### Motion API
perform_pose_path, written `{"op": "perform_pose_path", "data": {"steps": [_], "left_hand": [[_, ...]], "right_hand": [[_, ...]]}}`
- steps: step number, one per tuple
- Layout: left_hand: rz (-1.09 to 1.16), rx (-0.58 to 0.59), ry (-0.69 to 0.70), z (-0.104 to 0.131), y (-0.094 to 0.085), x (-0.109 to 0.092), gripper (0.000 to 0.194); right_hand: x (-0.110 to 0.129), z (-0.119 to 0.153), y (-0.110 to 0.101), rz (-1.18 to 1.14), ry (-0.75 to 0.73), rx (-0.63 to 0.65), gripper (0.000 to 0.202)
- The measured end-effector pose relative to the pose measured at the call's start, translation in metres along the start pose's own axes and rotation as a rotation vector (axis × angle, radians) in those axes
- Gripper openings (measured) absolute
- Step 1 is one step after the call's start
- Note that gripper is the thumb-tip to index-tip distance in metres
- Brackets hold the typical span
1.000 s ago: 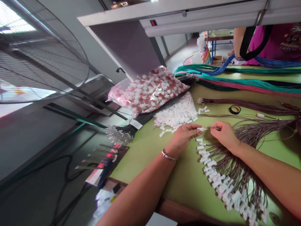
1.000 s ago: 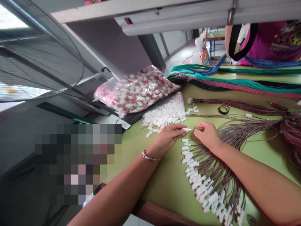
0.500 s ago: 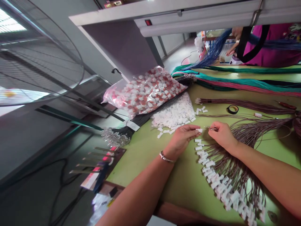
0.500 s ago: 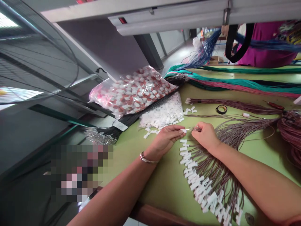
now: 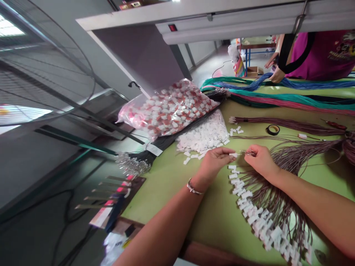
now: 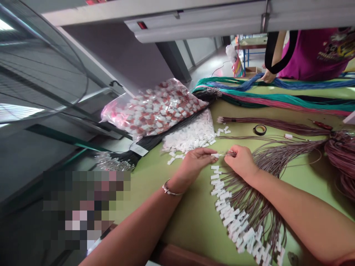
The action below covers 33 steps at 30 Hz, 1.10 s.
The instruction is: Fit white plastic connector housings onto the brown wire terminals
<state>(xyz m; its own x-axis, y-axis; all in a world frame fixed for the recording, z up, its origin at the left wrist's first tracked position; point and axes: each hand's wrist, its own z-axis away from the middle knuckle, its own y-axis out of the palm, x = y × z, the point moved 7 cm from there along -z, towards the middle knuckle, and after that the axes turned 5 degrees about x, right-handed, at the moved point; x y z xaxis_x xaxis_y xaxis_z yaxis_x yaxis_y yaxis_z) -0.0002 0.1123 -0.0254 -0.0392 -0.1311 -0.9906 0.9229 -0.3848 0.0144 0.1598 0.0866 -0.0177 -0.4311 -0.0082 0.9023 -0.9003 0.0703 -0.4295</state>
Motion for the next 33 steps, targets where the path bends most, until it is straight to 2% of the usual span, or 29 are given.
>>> {"op": "perform_pose_path", "data": {"steps": [4,7,11,14,17,21,26,28,30,33], "left_hand": [[-0.421,-0.037,0.257,0.005,0.003,-0.025,0.008],[-0.543,0.011,0.399,0.007,0.007,-0.036,0.011],[-0.646,0.085,0.476,0.009,0.012,-0.037,0.017],[-0.747,0.130,0.461,0.009,0.017,-0.034,0.021],[-0.775,0.170,0.438,0.008,0.022,-0.030,0.022],[-0.629,0.145,0.365,0.006,0.021,-0.027,0.016],[-0.374,0.107,0.097,0.005,0.013,-0.011,0.018],[-0.312,0.106,0.044,0.004,0.012,-0.006,0.021],[-0.322,0.096,0.065,0.003,0.011,-0.006,0.019],[-0.439,0.074,0.217,0.001,0.014,-0.014,0.014]], "right_hand": [[0.001,0.000,0.002,-0.035,0.001,0.053,0.011],[0.002,-0.001,0.004,-0.025,-0.012,0.093,0.011],[0.003,-0.001,0.004,0.015,-0.029,0.098,0.011],[0.002,-0.002,0.004,0.013,-0.029,0.104,0.010],[0.000,-0.002,0.009,-0.019,-0.036,0.172,0.009],[-0.001,-0.003,0.013,-0.095,-0.027,0.237,0.011],[-0.002,-0.006,0.014,-0.159,-0.016,0.285,0.016],[-0.003,-0.007,0.015,-0.161,-0.008,0.285,0.016],[-0.003,-0.007,0.014,-0.155,0.002,0.271,0.016],[-0.001,-0.006,0.014,-0.121,0.006,0.257,0.013]]}}
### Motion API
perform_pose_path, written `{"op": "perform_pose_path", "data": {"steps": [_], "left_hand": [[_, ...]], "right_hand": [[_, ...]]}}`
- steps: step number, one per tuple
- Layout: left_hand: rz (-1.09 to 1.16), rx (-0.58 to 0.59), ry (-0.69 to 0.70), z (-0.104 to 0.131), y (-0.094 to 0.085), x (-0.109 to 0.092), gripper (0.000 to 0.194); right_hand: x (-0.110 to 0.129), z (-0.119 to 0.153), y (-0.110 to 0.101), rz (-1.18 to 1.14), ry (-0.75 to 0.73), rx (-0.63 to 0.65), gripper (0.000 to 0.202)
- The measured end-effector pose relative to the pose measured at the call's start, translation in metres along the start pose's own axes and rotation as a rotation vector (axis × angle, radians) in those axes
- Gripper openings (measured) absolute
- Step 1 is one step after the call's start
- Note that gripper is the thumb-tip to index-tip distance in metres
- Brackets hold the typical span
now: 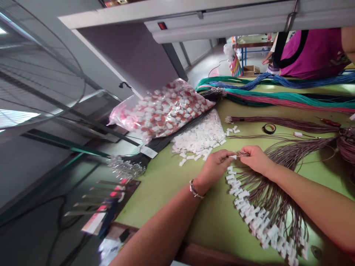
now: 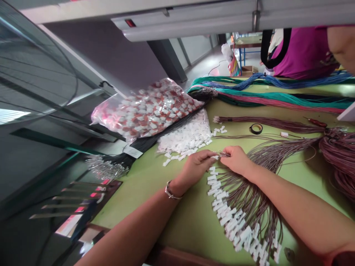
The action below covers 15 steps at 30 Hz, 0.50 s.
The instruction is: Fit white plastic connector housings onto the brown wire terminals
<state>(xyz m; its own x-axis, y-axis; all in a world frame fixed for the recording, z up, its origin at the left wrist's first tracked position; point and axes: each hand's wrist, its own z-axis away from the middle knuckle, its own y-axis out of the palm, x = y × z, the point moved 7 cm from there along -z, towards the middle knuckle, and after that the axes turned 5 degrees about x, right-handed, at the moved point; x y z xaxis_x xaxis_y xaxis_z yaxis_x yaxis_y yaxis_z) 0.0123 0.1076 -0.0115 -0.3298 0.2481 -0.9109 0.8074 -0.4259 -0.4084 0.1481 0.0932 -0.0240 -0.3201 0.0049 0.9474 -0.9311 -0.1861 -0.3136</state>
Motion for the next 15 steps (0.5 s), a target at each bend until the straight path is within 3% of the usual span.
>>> {"op": "perform_pose_path", "data": {"steps": [3,10,15], "left_hand": [[-0.119,-0.011,0.115,-0.001,0.004,-0.008,0.015],[-0.228,-0.027,0.153,0.000,0.011,-0.006,0.018],[-0.101,-0.001,0.017,0.001,0.006,0.006,0.015]], "right_hand": [[0.001,0.001,-0.001,0.072,0.002,-0.028,0.013],[0.002,0.001,-0.001,0.186,0.023,-0.065,0.014],[0.000,-0.001,-0.005,0.082,0.029,-0.009,0.019]]}}
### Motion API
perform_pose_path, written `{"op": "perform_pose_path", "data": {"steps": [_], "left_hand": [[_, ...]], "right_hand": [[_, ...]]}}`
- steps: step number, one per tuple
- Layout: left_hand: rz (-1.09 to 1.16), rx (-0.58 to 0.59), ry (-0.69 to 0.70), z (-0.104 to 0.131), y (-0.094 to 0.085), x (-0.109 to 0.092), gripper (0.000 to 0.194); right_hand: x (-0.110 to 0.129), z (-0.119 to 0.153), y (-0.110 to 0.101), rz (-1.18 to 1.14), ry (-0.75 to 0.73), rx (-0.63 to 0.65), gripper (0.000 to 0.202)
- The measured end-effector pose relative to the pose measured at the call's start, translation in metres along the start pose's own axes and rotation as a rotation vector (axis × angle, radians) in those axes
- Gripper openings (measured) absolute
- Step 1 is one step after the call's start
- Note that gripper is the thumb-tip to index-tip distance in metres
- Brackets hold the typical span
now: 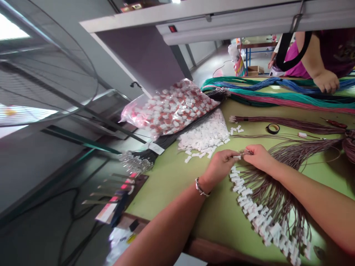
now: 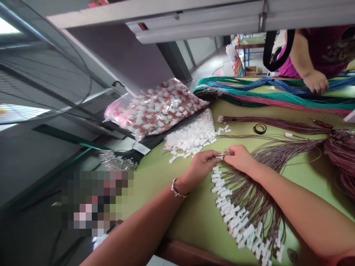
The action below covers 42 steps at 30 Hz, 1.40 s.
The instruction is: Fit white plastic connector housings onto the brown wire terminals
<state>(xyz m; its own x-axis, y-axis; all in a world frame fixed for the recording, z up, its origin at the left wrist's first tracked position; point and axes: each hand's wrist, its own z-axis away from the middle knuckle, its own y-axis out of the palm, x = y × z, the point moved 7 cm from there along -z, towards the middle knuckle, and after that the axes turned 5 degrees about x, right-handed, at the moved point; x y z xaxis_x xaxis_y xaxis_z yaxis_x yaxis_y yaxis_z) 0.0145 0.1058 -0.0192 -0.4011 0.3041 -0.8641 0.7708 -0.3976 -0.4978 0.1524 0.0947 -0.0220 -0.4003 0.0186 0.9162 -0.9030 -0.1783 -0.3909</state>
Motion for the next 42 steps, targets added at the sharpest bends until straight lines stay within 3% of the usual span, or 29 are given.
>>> {"op": "perform_pose_path", "data": {"steps": [2,6,8,10,12,14,17,24,27,30,36,39,42], "left_hand": [[-0.003,0.128,-0.003,0.004,0.006,-0.004,0.015],[-0.042,0.578,0.270,0.024,0.027,-0.039,0.018],[-0.093,0.653,0.305,0.029,0.022,-0.046,0.019],[-0.235,0.487,0.137,0.020,-0.004,-0.035,0.023],[-0.458,0.161,-0.152,0.011,-0.045,-0.015,0.025],[-0.644,-0.032,-0.351,0.009,-0.074,0.000,0.021],[-0.780,-0.051,-0.419,0.005,-0.080,0.010,0.014],[-0.881,0.050,-0.320,0.006,-0.056,0.007,0.027],[-0.709,0.036,-0.236,0.007,-0.058,-0.001,0.025],[-0.295,0.021,-0.267,0.007,-0.059,0.003,0.018],[0.623,-0.015,-0.363,0.004,-0.023,0.019,0.021],[0.847,-0.052,-0.370,0.004,-0.011,0.021,0.026],[0.906,-0.062,-0.377,0.005,-0.009,0.022,0.028]], "right_hand": [[-0.004,-0.001,-0.005,-0.082,0.024,-0.008,0.021],[-0.012,-0.002,-0.012,-0.371,0.072,-0.060,0.029],[-0.012,-0.002,-0.008,-0.426,0.093,-0.016,0.033],[-0.009,-0.002,-0.003,-0.416,0.080,0.023,0.035],[-0.008,-0.002,-0.002,-0.423,0.058,0.016,0.036],[-0.009,-0.002,-0.001,-0.431,0.052,0.008,0.035],[-0.011,-0.003,0.000,-0.374,0.041,0.019,0.031],[-0.010,-0.001,0.000,-0.195,0.018,-0.041,0.029],[-0.006,-0.001,0.002,-0.178,0.015,-0.036,0.030],[-0.005,-0.001,0.004,-0.178,0.021,-0.044,0.027],[0.002,0.005,-0.001,-0.161,0.004,-0.094,0.021],[0.006,0.007,-0.004,-0.176,-0.013,-0.110,0.019],[0.009,0.007,-0.003,-0.171,-0.030,-0.105,0.019]]}}
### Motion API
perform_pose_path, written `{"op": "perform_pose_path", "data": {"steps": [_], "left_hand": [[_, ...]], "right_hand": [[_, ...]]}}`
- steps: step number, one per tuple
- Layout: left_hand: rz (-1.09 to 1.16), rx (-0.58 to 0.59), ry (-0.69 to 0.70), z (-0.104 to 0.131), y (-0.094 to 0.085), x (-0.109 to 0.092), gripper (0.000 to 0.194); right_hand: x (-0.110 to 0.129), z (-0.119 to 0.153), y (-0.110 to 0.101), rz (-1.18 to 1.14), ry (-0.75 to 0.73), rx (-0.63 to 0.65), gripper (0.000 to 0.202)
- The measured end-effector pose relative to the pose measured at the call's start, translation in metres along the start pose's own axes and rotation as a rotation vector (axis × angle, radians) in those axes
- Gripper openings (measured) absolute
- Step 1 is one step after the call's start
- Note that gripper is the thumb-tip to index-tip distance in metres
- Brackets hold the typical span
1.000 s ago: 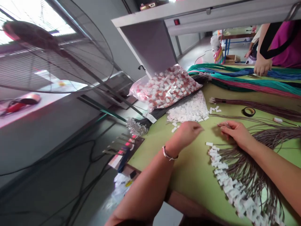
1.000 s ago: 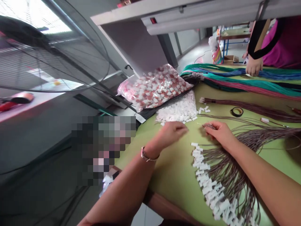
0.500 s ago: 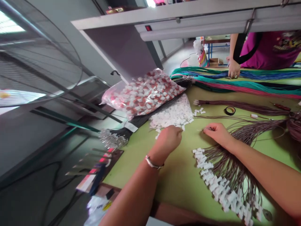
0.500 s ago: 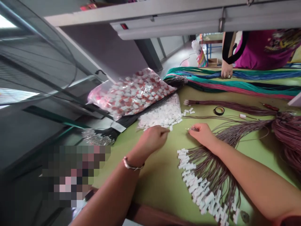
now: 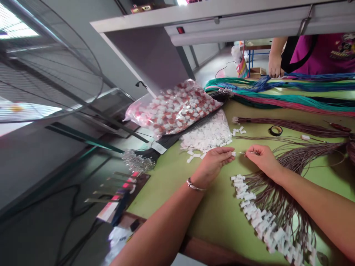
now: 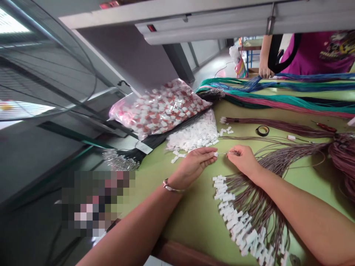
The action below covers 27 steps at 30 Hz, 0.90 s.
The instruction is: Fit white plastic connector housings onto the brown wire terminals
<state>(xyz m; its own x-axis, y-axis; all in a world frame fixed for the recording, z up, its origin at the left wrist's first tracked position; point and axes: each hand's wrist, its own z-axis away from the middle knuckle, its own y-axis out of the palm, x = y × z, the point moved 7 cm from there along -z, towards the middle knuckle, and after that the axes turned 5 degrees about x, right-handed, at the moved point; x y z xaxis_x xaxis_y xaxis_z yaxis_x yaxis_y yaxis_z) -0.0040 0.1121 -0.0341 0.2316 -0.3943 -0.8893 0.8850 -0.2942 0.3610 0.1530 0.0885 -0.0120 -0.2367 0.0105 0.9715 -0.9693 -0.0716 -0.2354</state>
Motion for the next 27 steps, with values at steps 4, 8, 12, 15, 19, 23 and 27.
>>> {"op": "perform_pose_path", "data": {"steps": [4,8,12,15,19,23,27], "left_hand": [[-0.017,0.013,-0.016,0.001,0.000,0.000,0.024],[-0.093,0.047,-0.005,0.000,0.003,0.000,0.025],[-0.293,0.047,0.058,0.002,0.005,-0.005,0.024],[-0.453,0.020,0.089,0.005,0.007,-0.010,0.023],[-0.532,-0.038,0.127,0.007,0.008,-0.013,0.019],[-0.453,0.005,0.110,0.004,0.008,-0.009,0.019],[-0.482,0.052,0.131,0.000,0.010,-0.007,0.020]], "right_hand": [[0.000,-0.001,0.004,0.029,-0.009,0.030,0.018],[-0.001,-0.001,0.005,0.067,-0.031,0.037,0.016],[-0.004,-0.001,0.000,0.157,-0.023,-0.041,0.013],[-0.005,0.000,-0.002,0.241,-0.034,-0.062,0.012],[-0.004,0.001,0.000,0.291,-0.069,-0.035,0.012],[-0.001,0.001,0.002,0.275,-0.092,-0.003,0.011],[-0.003,0.000,0.005,0.213,-0.064,0.058,0.012]]}}
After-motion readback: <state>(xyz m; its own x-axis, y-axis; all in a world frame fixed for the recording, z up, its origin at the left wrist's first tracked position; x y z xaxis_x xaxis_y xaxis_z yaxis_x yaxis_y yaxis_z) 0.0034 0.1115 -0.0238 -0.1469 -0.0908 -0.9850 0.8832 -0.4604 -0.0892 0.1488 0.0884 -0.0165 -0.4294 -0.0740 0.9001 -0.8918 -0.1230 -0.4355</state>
